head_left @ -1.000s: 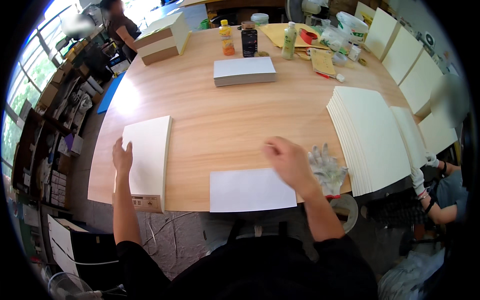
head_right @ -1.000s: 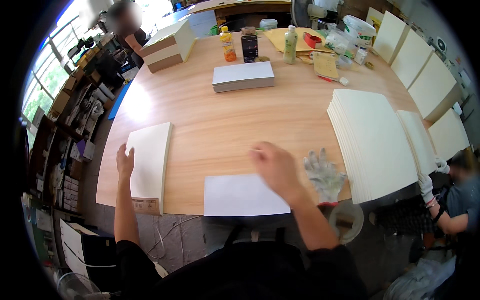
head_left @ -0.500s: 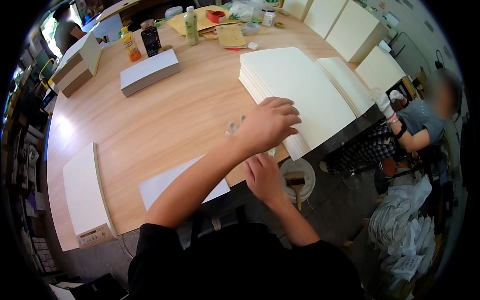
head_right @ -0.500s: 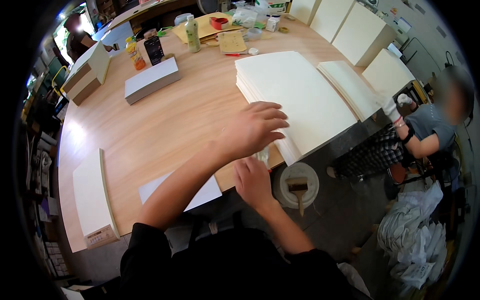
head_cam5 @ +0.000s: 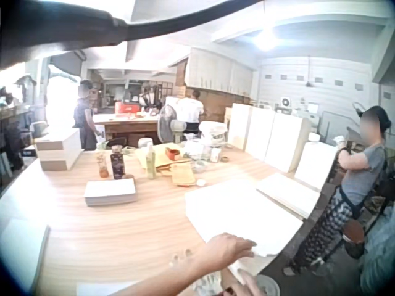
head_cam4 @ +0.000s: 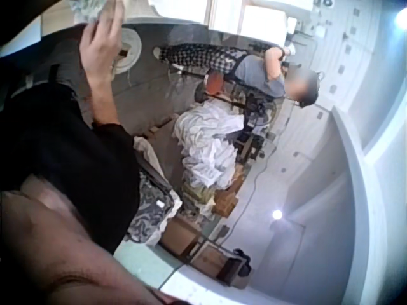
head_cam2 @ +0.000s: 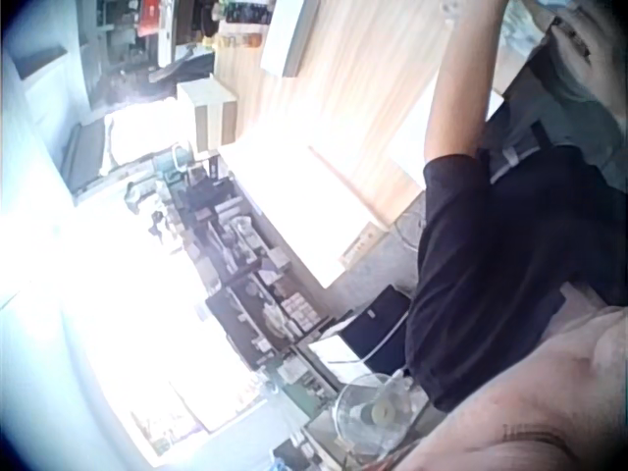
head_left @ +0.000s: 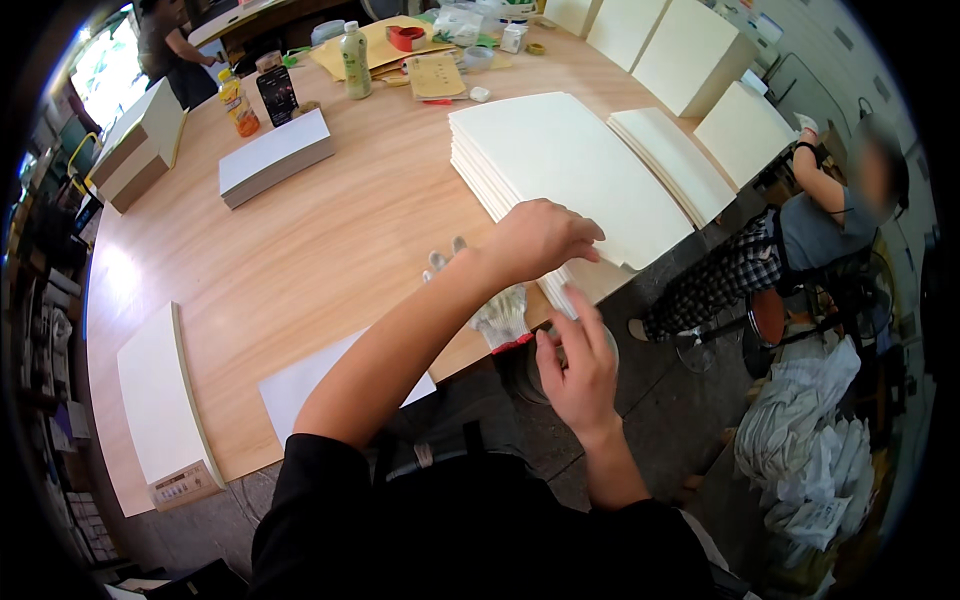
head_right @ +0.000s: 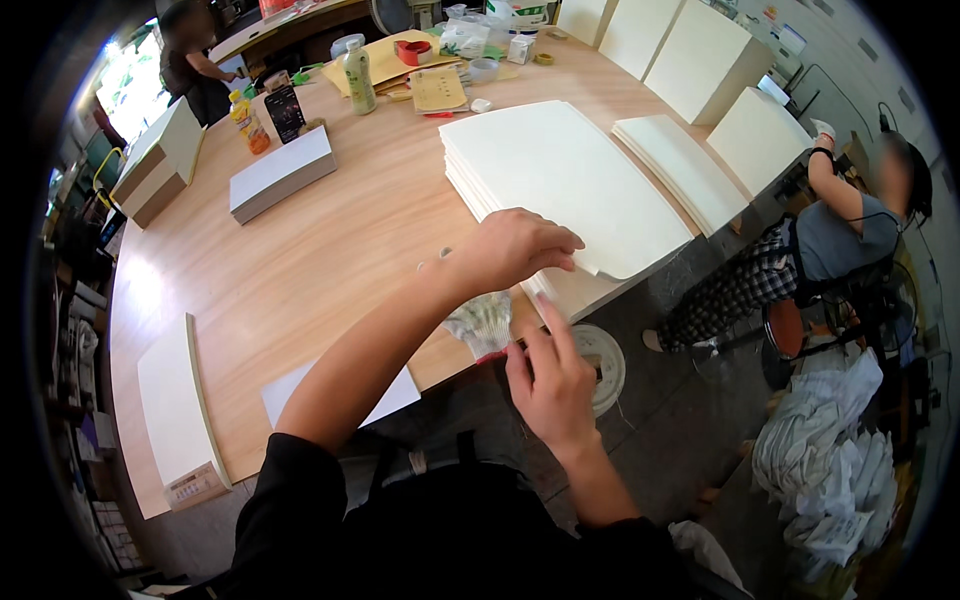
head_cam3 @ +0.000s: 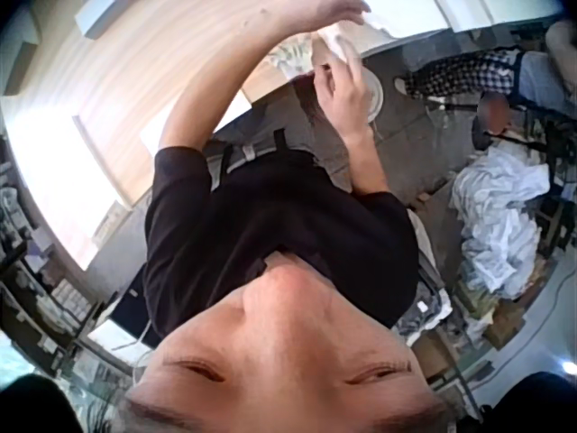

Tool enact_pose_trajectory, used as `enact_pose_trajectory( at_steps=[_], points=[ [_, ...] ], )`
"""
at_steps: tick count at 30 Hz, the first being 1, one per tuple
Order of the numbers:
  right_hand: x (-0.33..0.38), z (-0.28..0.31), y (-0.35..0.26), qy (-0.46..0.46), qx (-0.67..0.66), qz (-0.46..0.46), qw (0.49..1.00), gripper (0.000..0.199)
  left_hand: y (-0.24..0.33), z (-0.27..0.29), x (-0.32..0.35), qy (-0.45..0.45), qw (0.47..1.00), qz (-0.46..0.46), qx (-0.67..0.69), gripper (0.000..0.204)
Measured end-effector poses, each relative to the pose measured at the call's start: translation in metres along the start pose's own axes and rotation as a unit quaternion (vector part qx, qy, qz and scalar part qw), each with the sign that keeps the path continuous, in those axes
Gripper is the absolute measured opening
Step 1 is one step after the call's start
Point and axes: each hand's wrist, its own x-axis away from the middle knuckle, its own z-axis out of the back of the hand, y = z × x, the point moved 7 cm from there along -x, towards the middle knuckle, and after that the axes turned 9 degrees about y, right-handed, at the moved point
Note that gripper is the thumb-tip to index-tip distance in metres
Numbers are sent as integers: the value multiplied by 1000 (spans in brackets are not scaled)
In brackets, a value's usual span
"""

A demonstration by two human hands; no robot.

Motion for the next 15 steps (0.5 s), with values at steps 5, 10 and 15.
enact_pose_trajectory(
  at_steps=[5, 10, 15],
  points=[
    [-1, -10, 26, -69, 149, -84, 983, 75, 3, -1, 1, 34, 999, 18, 2, 24],
    [3, -17, 26, -83, 141, -125, 979, 85, 26, 3, 14, 138, 979, -129, -81, 27],
    [6, -12, 26, -51, 146, -124, 980, 87, 27, -10, 7, 171, 975, -91, -107, 32]
  ],
)
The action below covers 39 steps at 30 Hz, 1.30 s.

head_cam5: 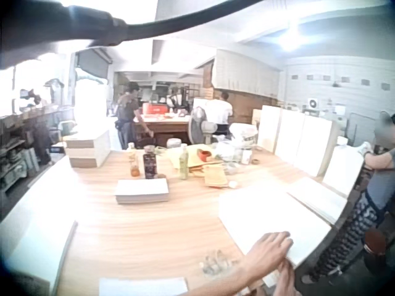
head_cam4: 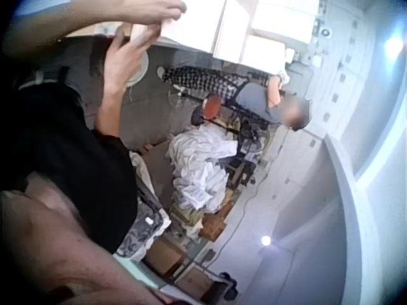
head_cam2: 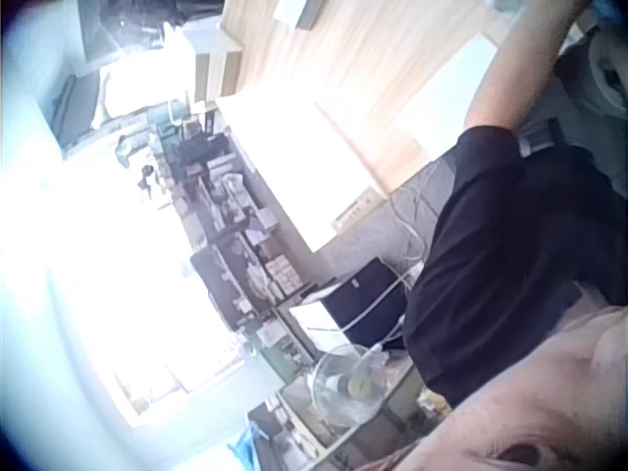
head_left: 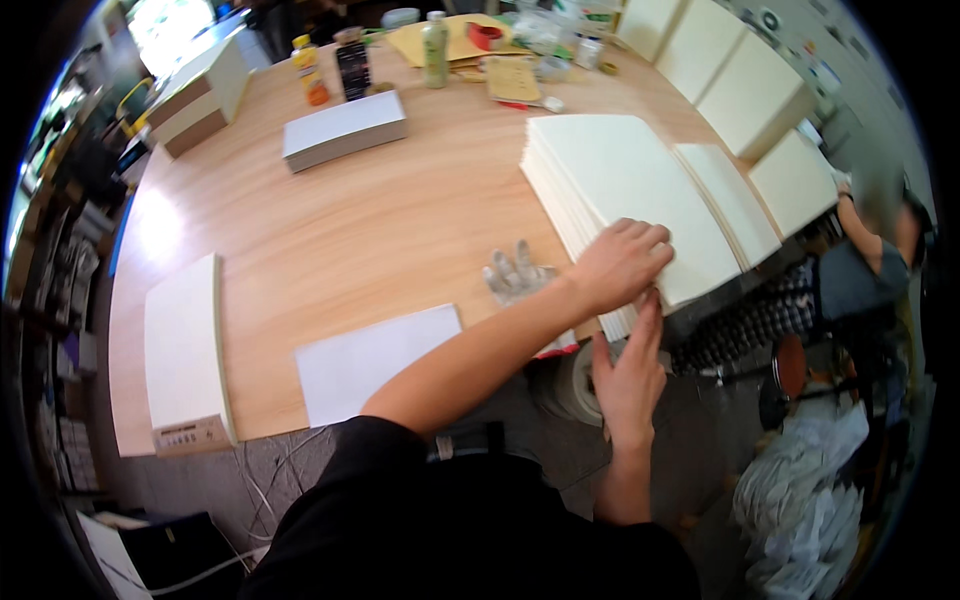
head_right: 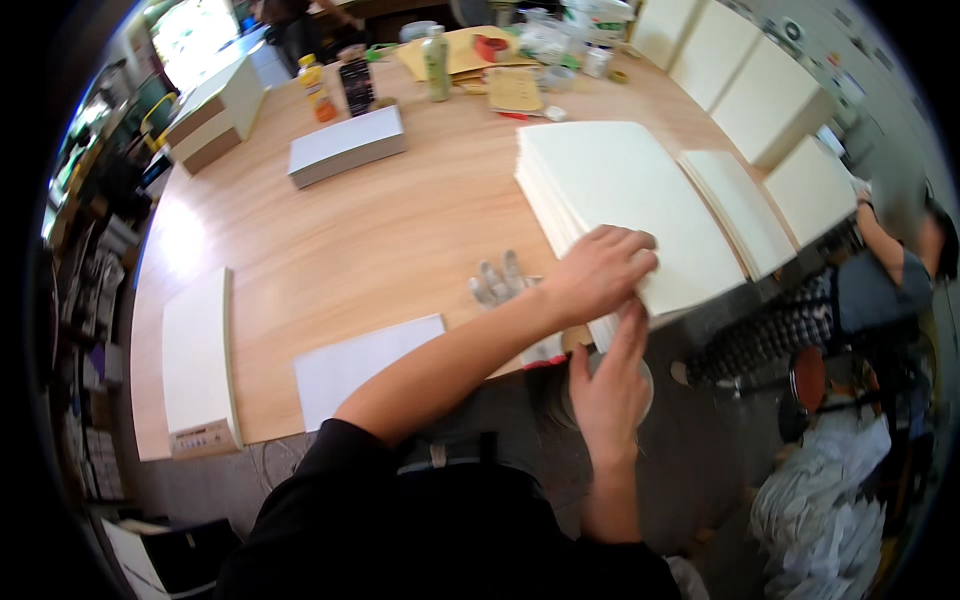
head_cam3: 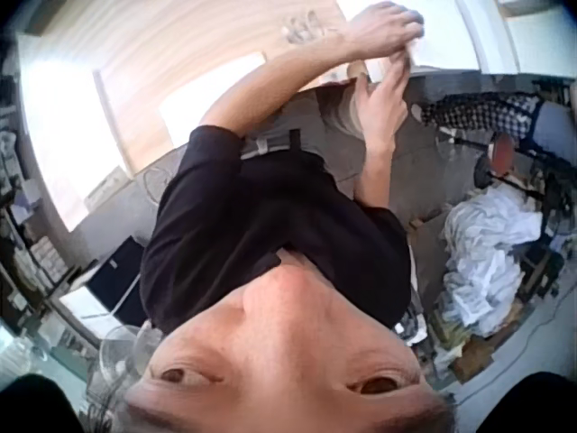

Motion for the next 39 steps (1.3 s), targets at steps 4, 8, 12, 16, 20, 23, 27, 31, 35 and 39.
enact_pose_trajectory(
  at_steps=[4, 8, 12, 16, 20, 23, 27, 31, 35, 39],
  points=[
    [5, -4, 3, -9, 43, 29, 999, 80, -9, 17, -20, 68, 994, 77, 22, 20],
    [1, 1, 8, -10, -97, -21, 995, 58, -46, 65, -7, 59, 973, 218, 51, 23],
    [24, -6, 53, 7, -490, -174, 854, 39, -83, 130, 21, 47, 914, 326, 239, 33],
    [30, -35, 34, -159, -808, -332, 460, 44, -91, 191, 40, 2, 852, 392, 346, 22],
    [21, -32, 20, -139, -753, -340, 546, 50, -65, 257, 56, 23, 933, 240, 268, 30],
    [2, -44, -21, -204, -750, -312, 546, 56, -63, 295, 99, 155, 923, 274, 223, 38],
    [-19, -100, -62, -305, -736, -257, 548, 62, -92, 318, 215, 270, 735, 530, 325, 35],
    [-26, -166, -91, -423, -674, -204, 570, 61, -91, 325, 287, 246, 599, 646, 404, 34],
    [-17, -192, -100, -485, -614, -229, 579, 55, -89, 333, 328, 222, 575, 720, 318, 29],
    [-7, -202, -107, -462, -567, -233, 641, 49, -87, 354, 351, 153, 595, 767, 184, 27]
  ],
)
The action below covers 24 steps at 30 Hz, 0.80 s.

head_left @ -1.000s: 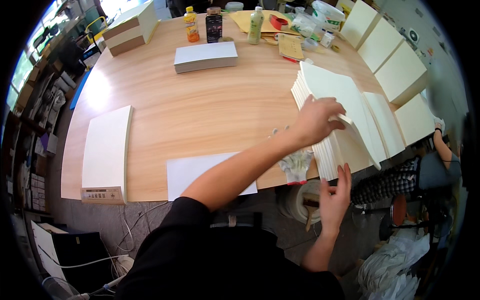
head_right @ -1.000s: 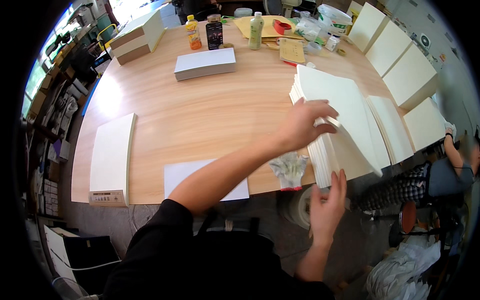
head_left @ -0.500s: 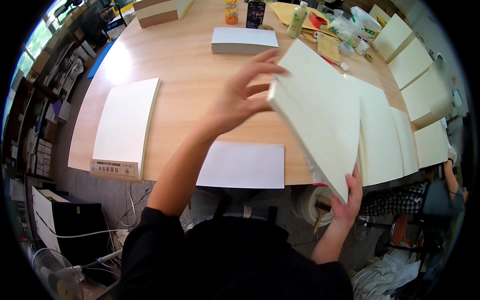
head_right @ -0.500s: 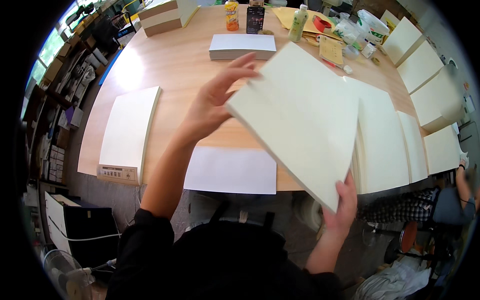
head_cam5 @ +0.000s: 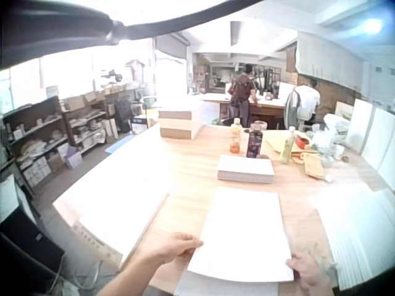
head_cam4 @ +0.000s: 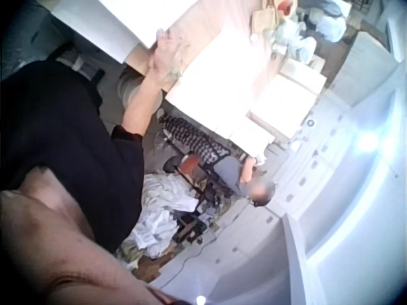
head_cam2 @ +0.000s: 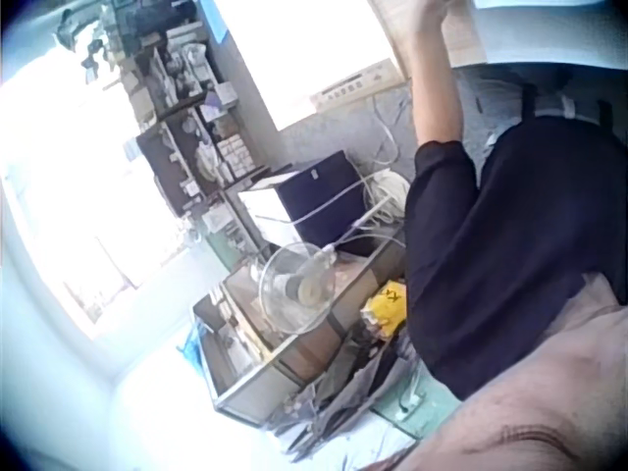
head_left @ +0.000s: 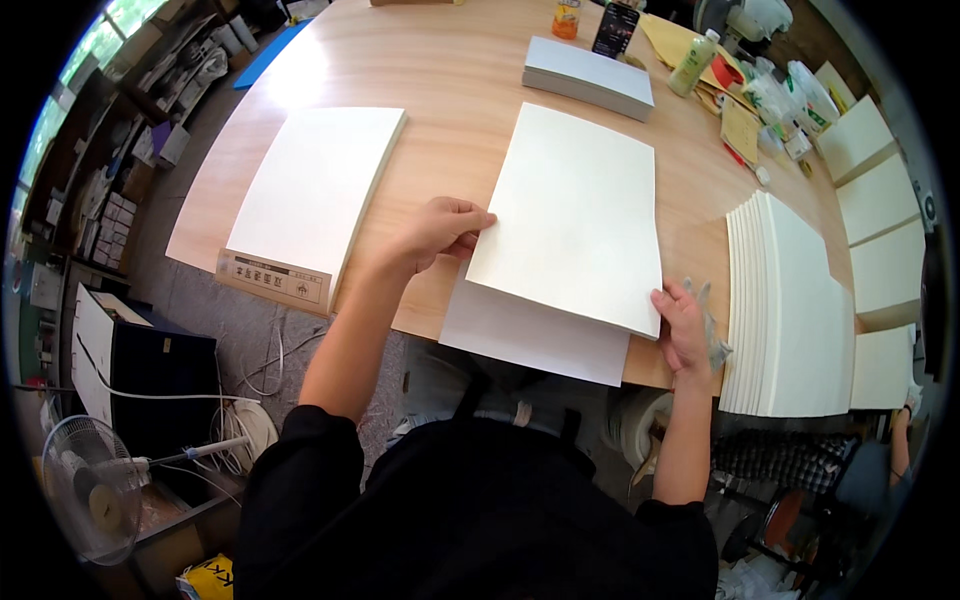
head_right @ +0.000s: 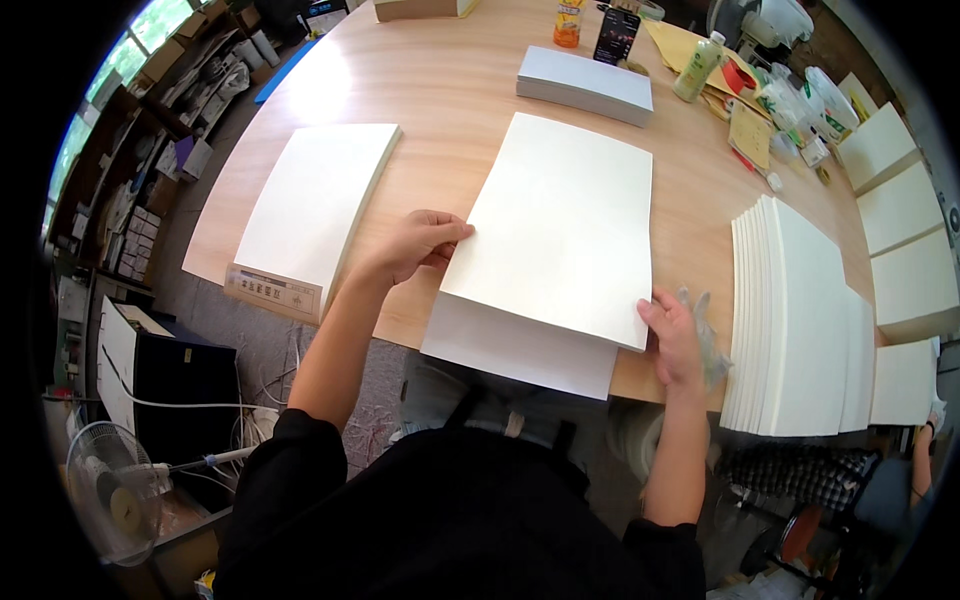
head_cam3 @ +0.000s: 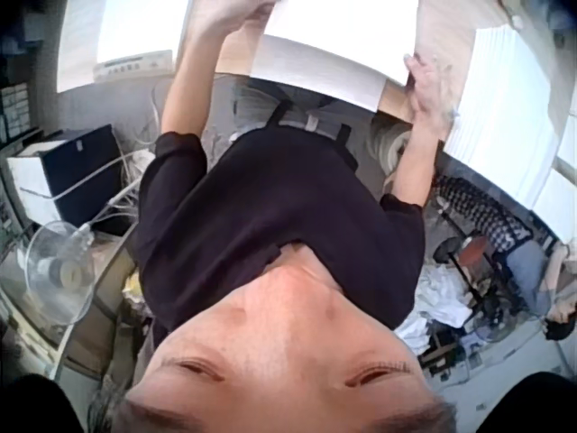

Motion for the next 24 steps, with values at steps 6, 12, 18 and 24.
enact_pose_trajectory(
  at_steps=[6, 12, 18, 24],
  points=[
    [4, 1, 9, 54, 84, 44, 994, 52, 2, 17, 4, 55, 991, -25, -121, 26],
    [12, -5, 6, 65, 118, 61, 989, 50, 4, 12, 8, 74, 986, -56, -136, 25],
    [11, -3, 9, 65, 133, 70, 986, 51, 11, 13, 15, 70, 987, -38, -142, 26],
    [11, -15, 6, 80, 159, 53, 983, 49, 9, 24, 27, 131, 962, -125, -202, 25]
  ],
)
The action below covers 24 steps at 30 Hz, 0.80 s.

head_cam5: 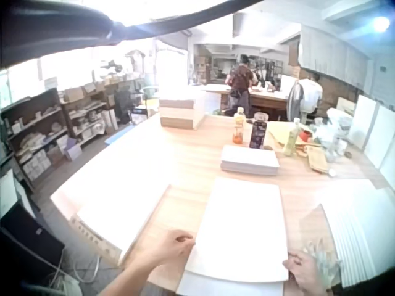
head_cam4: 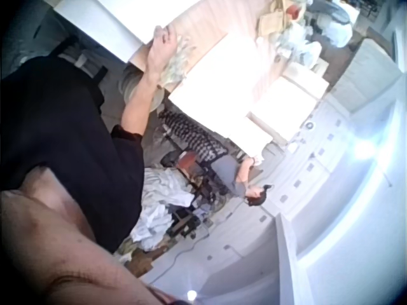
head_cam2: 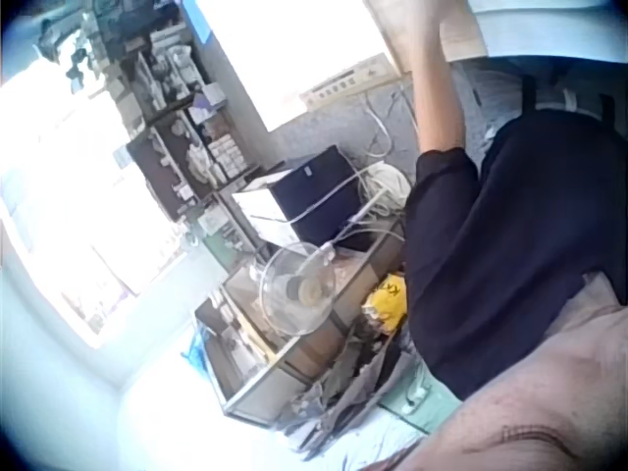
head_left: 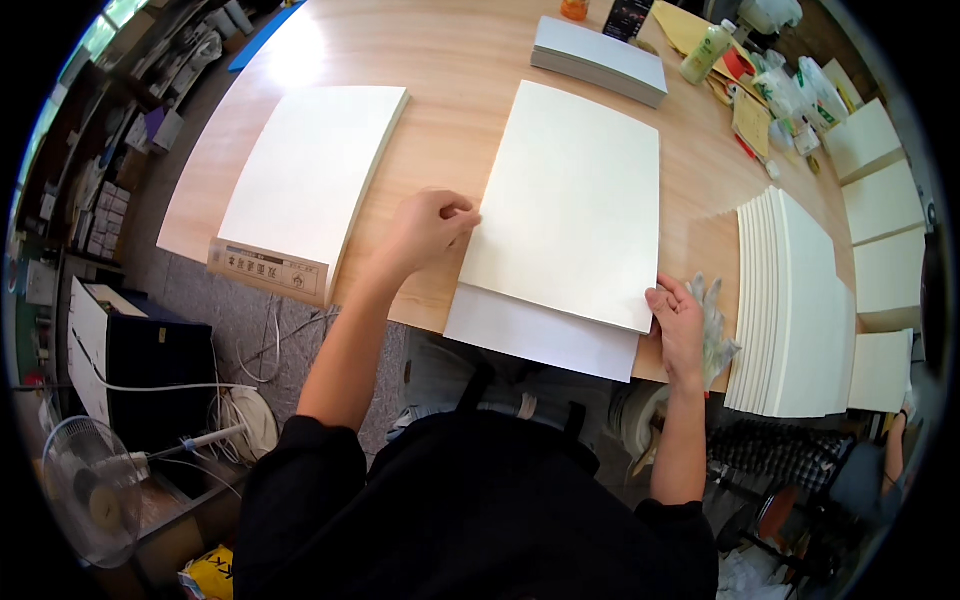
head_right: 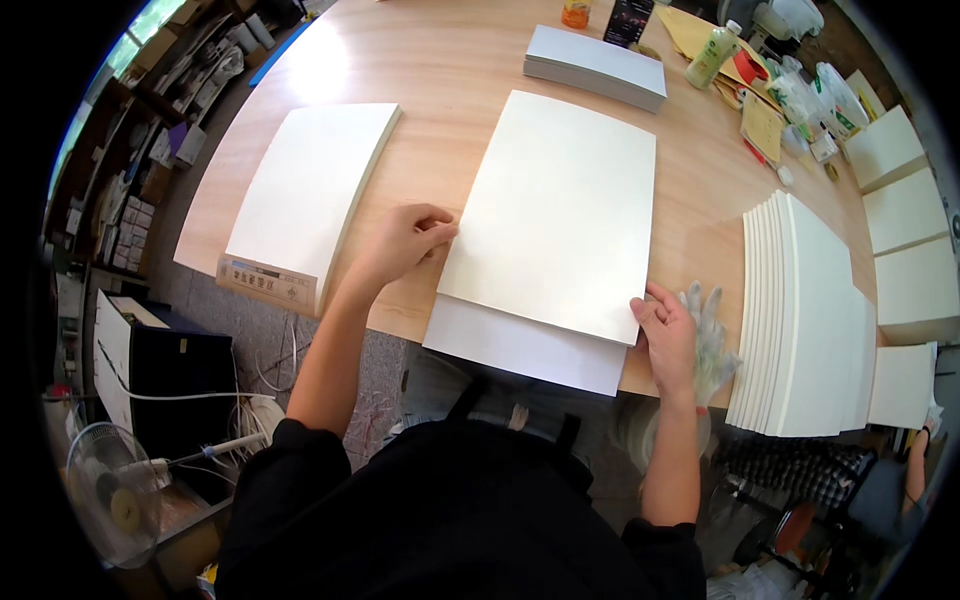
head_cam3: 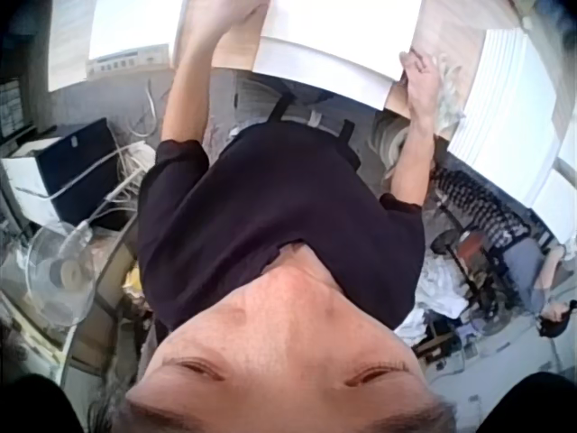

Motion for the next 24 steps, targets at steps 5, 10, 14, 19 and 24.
enact_pose_trajectory(
  at_steps=[5, 10, 14, 19, 24],
  points=[
    [0, 15, 1, -17, 28, -15, 999, 37, -4, 6, 70, 87, 978, -152, -112, 28],
    [3, 17, 3, -14, 94, -13, 995, 29, -10, -9, 113, 113, 968, -181, -130, 44],
    [5, 20, 7, 32, 89, 48, 994, 24, -19, -15, 113, 115, 969, -181, -120, 51],
    [10, 17, -4, 54, 151, 140, 977, 24, -17, -15, 115, 116, 964, -197, -136, 51],
    [13, 15, -11, 56, 200, 181, 961, 23, -18, -14, 116, 125, 960, -205, -143, 51]
  ],
)
